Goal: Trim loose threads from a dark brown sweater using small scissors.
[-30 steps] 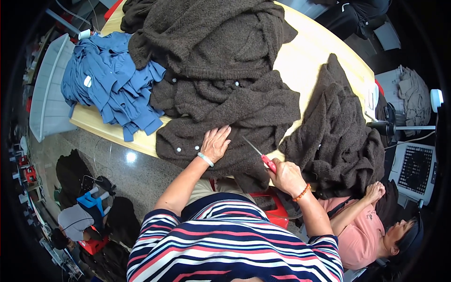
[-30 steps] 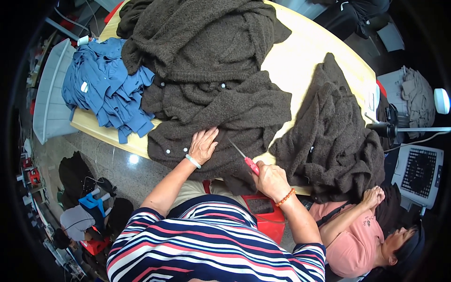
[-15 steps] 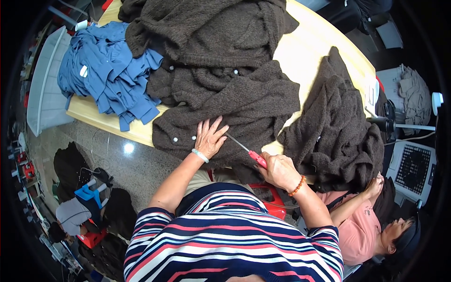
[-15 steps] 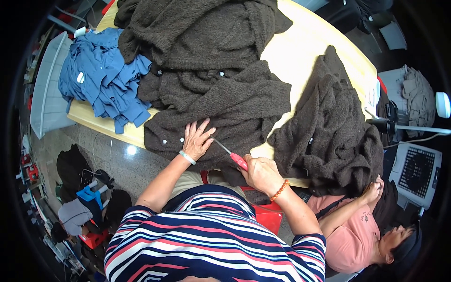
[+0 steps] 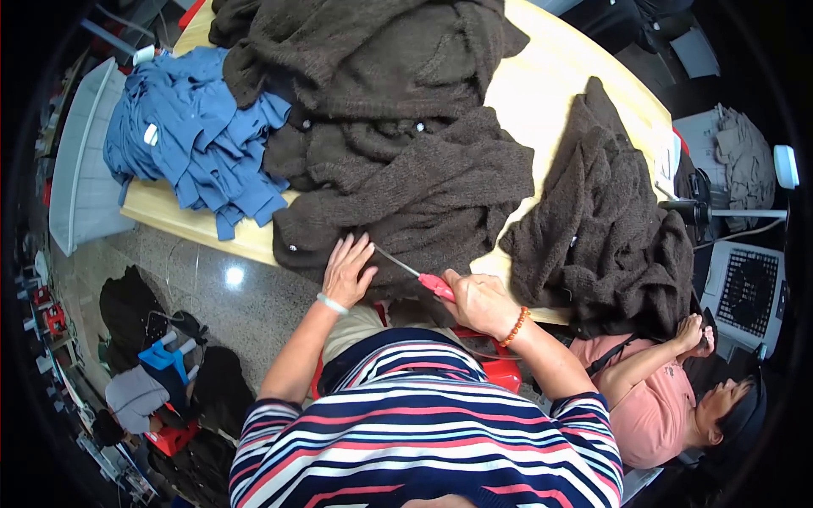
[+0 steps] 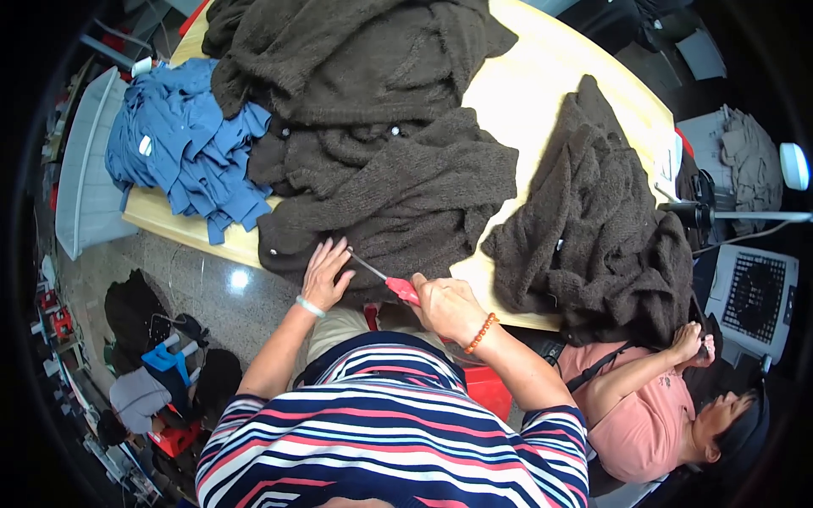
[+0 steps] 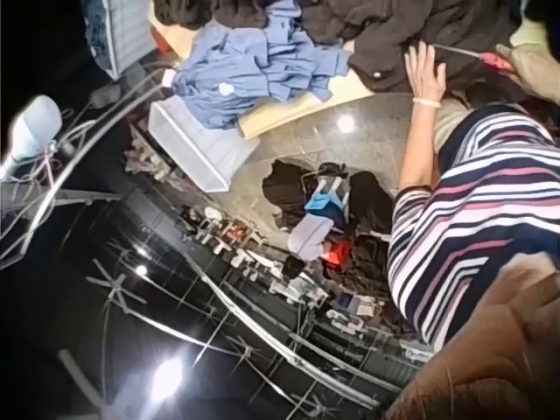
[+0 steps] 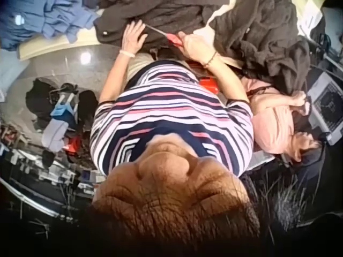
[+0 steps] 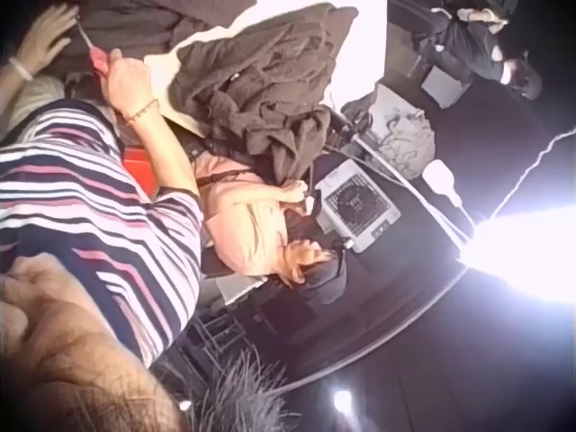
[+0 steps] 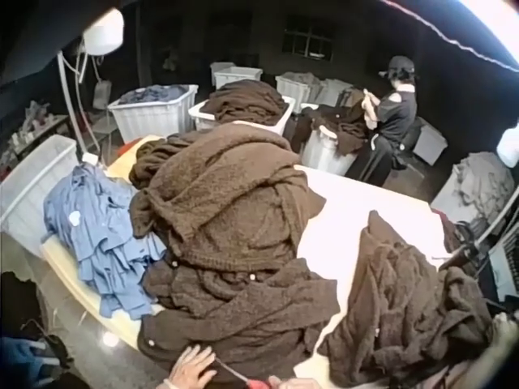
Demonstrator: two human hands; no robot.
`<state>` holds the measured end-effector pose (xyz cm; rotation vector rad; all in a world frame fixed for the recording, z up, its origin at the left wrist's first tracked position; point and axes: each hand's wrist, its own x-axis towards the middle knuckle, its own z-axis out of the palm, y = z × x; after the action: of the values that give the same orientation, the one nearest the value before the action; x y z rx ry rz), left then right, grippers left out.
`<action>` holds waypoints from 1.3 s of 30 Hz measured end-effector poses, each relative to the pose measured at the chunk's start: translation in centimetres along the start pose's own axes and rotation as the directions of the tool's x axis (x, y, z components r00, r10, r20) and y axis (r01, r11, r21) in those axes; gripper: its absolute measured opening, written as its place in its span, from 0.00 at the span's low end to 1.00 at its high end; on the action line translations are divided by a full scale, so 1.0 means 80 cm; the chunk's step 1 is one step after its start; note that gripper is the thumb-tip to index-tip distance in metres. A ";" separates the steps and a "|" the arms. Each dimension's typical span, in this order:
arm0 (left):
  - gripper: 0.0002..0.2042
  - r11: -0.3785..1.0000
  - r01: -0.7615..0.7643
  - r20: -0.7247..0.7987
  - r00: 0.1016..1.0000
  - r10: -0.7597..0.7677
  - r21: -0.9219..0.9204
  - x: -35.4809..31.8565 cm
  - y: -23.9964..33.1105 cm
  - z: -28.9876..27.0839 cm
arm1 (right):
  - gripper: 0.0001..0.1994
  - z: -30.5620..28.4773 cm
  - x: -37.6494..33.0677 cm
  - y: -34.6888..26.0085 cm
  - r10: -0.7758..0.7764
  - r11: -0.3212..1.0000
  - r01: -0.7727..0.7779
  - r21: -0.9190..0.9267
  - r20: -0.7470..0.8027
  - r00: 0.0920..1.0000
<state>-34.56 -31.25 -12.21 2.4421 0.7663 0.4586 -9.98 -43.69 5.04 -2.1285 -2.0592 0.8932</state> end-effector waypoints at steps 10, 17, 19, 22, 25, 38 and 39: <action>0.34 0.906 0.330 -0.041 0.943 -0.331 0.265 -0.001 -0.076 -0.035 | 0.14 0.076 -0.005 -0.001 -0.085 0.992 0.060 0.110 0.239 0.967; 0.20 0.836 0.175 0.145 0.983 -0.116 -0.519 0.110 0.115 -0.037 | 0.18 0.080 -0.002 0.019 0.093 0.985 -0.097 0.141 0.030 0.995; 0.20 0.834 -0.017 0.050 0.997 0.053 -0.552 0.149 0.164 -0.035 | 0.14 0.063 -0.012 0.047 0.150 0.984 -0.135 0.114 -0.138 0.979; 0.20 0.756 -0.356 -0.113 0.928 0.355 -0.549 0.210 0.229 -0.048 | 0.13 -0.004 -0.045 0.079 0.374 0.924 -0.381 0.012 -0.221 0.900; 0.18 0.633 -0.571 -0.273 0.815 0.511 -0.522 0.257 0.291 -0.054 | 0.07 -0.038 -0.100 0.140 0.483 0.857 -0.495 0.147 -0.568 0.667; 0.46 0.846 -0.256 -0.101 0.935 0.339 0.467 0.384 0.052 -0.018 | 0.26 -0.067 -0.132 0.189 0.667 0.743 -0.360 0.564 -0.665 0.336; 0.41 0.836 -0.257 -0.071 0.941 0.330 0.485 0.394 0.044 -0.021 | 0.26 -0.063 -0.116 0.179 0.677 0.734 -0.394 0.553 -0.638 0.367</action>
<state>-9.21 -13.98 -3.86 3.0360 0.6122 0.6437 5.60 -52.19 6.65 -2.3638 -0.6722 0.0843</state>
